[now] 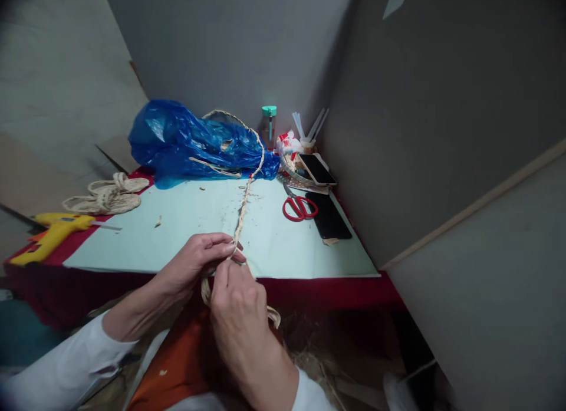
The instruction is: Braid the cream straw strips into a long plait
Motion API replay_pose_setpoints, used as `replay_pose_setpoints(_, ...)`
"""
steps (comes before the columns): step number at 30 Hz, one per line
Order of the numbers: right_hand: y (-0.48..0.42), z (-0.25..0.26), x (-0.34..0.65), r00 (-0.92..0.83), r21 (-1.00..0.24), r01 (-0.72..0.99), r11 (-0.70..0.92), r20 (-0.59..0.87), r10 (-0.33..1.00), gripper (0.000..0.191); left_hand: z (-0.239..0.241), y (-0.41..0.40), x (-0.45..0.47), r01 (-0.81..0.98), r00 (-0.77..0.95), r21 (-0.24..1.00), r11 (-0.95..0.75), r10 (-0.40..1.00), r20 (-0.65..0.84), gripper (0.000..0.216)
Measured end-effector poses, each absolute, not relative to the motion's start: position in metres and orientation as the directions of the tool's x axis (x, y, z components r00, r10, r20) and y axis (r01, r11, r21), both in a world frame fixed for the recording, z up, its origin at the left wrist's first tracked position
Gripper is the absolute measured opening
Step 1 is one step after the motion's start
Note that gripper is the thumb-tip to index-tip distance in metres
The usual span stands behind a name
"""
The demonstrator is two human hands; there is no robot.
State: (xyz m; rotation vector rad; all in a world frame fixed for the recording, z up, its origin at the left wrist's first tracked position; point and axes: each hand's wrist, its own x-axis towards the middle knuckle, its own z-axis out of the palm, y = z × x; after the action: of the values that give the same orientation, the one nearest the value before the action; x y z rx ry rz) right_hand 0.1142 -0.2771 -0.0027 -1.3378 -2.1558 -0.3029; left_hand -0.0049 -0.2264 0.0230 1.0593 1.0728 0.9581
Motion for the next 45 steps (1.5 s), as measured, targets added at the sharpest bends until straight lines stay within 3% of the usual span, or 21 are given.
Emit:
replay_pose_setpoints(2,-0.276,0.005,0.121,-0.379,-0.161,0.832,0.531,0.534,0.756,0.027,0.023,-0.227,-0.007,-0.132,0.222,0.966,0.221,0.957,-0.188,0.014)
replay_pose_setpoints(4,-0.272,0.017,0.132,-0.392,-0.300,0.759,0.578,0.498,0.773,0.024,0.022,-0.227,-0.010,-0.155,0.237,0.964,0.216,0.956,-0.176,0.012)
replay_pose_setpoints(9,-0.245,0.033,0.153,-0.220,-0.623,0.657,0.425,0.381,0.898,0.023,0.018,-0.226,-0.015,-0.238,0.319,0.955,0.179,0.943,-0.097,0.016)
replay_pose_setpoints(14,-0.221,0.027,0.144,-0.444,-0.896,0.351,0.271,0.096,0.891,0.027,0.016,-0.225,-0.018,-0.285,0.355,0.939,0.193,0.931,-0.084,0.017)
replay_pose_setpoints(19,-0.210,0.017,0.136,-0.503,-0.982,0.159,0.101,0.008,0.864,0.024,0.015,-0.230,-0.021,-0.188,0.377,0.972,0.143,0.924,-0.063,0.021)
replay_pose_setpoints(21,-0.210,0.013,0.136,-0.522,-0.994,0.102,0.046,-0.014,0.853,0.025,0.016,-0.235,-0.023,-0.074,0.360,0.989,0.131,0.928,-0.096,0.019)
replay_pose_setpoints(24,-0.213,0.009,0.138,-0.449,-0.986,0.146,0.085,0.010,0.893,0.029,0.024,-0.245,-0.028,0.187,0.261,0.982,0.036,0.961,-0.086,0.011)
replay_pose_setpoints(27,-0.215,0.008,0.137,-0.396,-0.966,0.210,0.152,0.058,0.917,0.032,0.037,-0.256,-0.034,0.450,0.161,0.891,-0.055,0.987,-0.021,0.019)
replay_pose_setpoints(30,-0.216,0.011,0.135,-0.404,-0.977,0.155,0.149,0.075,0.912,0.035,0.043,-0.268,-0.029,0.596,0.133,0.792,-0.131,0.989,0.063,0.023)
replay_pose_setpoints(35,-0.217,0.018,0.136,-0.478,-0.990,-0.051,-0.130,-0.090,0.874,0.026,0.025,-0.287,0.001,0.815,0.277,0.456,-0.357,0.932,0.234,0.028)
replay_pose_setpoints(37,-0.217,0.018,0.138,-0.498,-0.984,-0.089,-0.157,-0.093,0.862,0.026,0.021,-0.288,0.004,0.823,0.330,0.403,-0.400,0.914,0.235,0.032)
replay_pose_setpoints(40,-0.217,0.013,0.141,-0.469,-0.992,-0.105,-0.064,-0.008,0.883,0.024,0.030,-0.278,-0.007,0.706,0.293,0.601,-0.374,0.927,0.233,0.029)
replay_pose_setpoints(43,-0.219,0.010,0.141,-0.445,-0.995,-0.095,0.027,0.067,0.893,0.026,0.041,-0.255,-0.023,0.483,0.015,0.861,-0.158,0.985,0.172,0.019)
replay_pose_setpoints(45,-0.222,0.010,0.140,-0.448,-0.995,-0.081,0.062,0.092,0.889,0.026,0.041,-0.239,-0.026,0.240,0.094,0.969,-0.065,0.995,0.043,0.022)
